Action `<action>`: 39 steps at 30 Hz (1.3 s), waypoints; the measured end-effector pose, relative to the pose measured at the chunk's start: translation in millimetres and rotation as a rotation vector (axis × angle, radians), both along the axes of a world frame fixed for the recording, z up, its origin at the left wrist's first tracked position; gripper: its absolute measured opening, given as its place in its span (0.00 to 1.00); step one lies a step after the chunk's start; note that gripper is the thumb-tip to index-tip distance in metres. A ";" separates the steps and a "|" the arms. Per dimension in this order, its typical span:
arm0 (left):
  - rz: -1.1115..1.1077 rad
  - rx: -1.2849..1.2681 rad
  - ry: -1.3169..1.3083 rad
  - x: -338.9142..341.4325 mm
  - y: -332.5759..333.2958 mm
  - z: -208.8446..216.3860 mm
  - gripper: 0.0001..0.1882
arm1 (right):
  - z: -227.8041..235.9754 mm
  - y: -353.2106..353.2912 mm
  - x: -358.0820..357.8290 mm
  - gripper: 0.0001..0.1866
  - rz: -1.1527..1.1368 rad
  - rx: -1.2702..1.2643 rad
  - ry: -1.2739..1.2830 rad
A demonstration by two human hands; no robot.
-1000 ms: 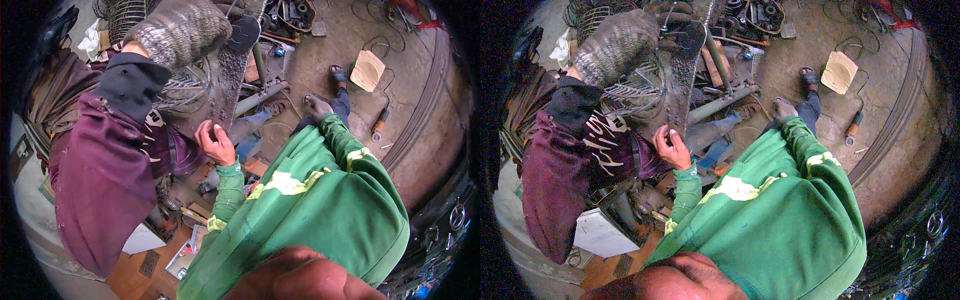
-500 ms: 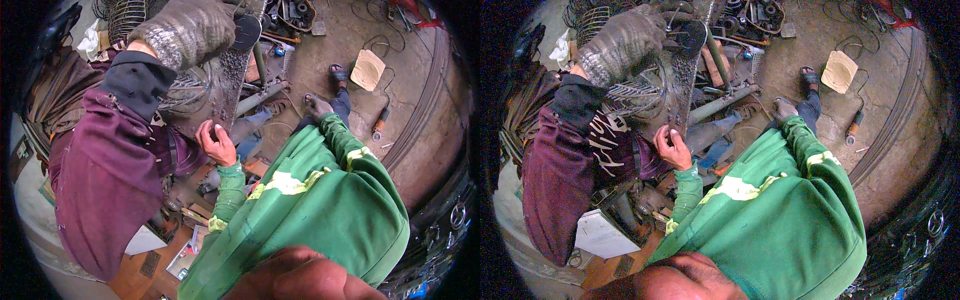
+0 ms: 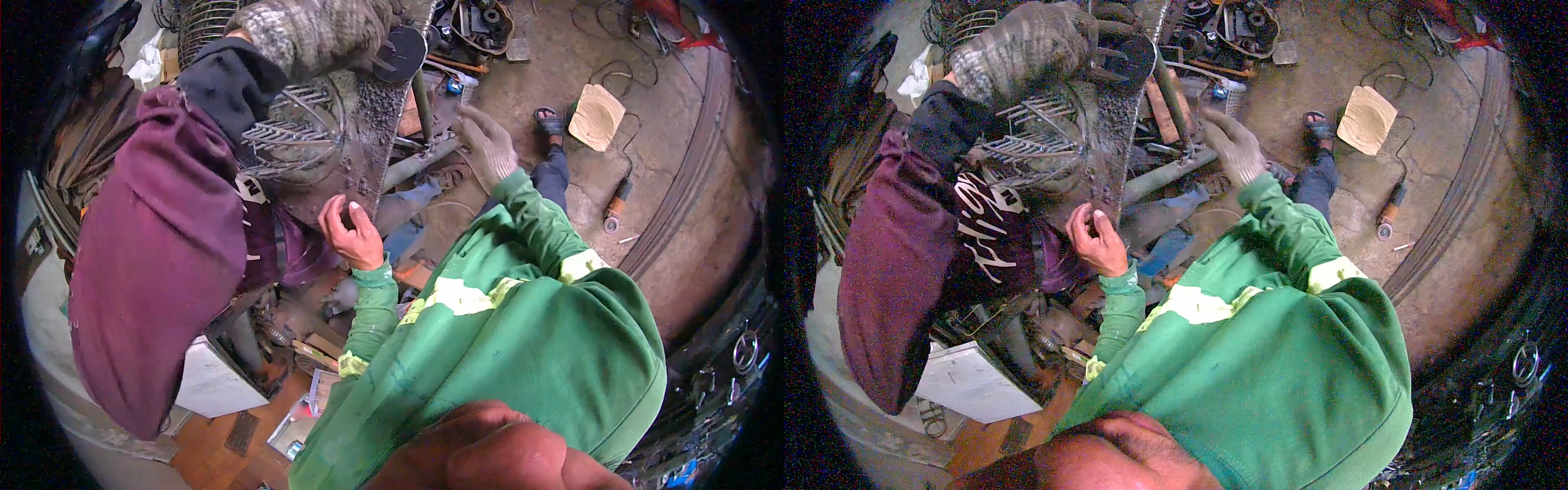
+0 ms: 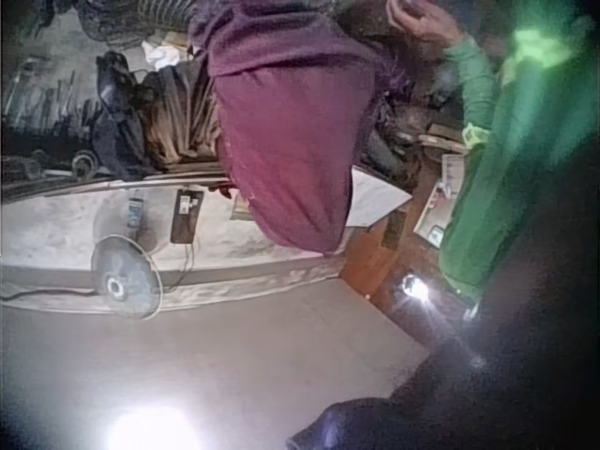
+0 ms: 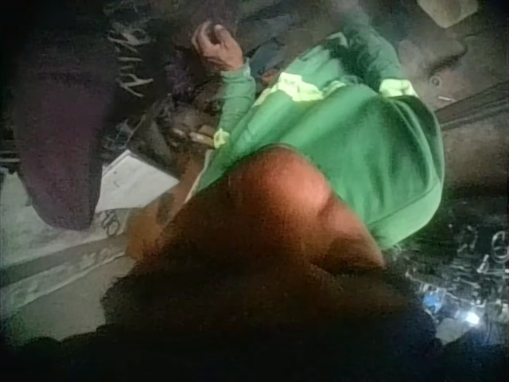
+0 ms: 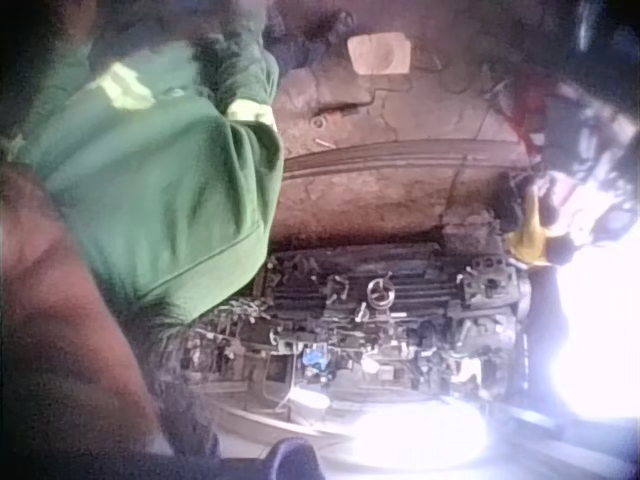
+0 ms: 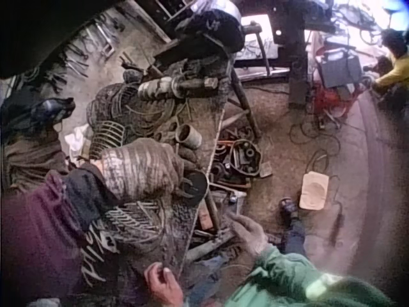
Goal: The person positions a small metal collar onto a larger metal structure while another person holds the structure in place. They check the fit and alignment by hand.
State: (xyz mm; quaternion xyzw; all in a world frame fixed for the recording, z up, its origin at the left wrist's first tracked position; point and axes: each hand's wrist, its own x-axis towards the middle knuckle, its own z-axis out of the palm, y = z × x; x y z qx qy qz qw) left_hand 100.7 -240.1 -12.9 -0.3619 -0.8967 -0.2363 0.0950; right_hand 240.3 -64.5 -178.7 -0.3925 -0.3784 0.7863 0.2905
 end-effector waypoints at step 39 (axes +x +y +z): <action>-0.004 -0.007 -0.006 -0.1 3.7 1.2 0.12 | 85.7 57.3 -91.0 0.19 -0.238 -0.706 0.849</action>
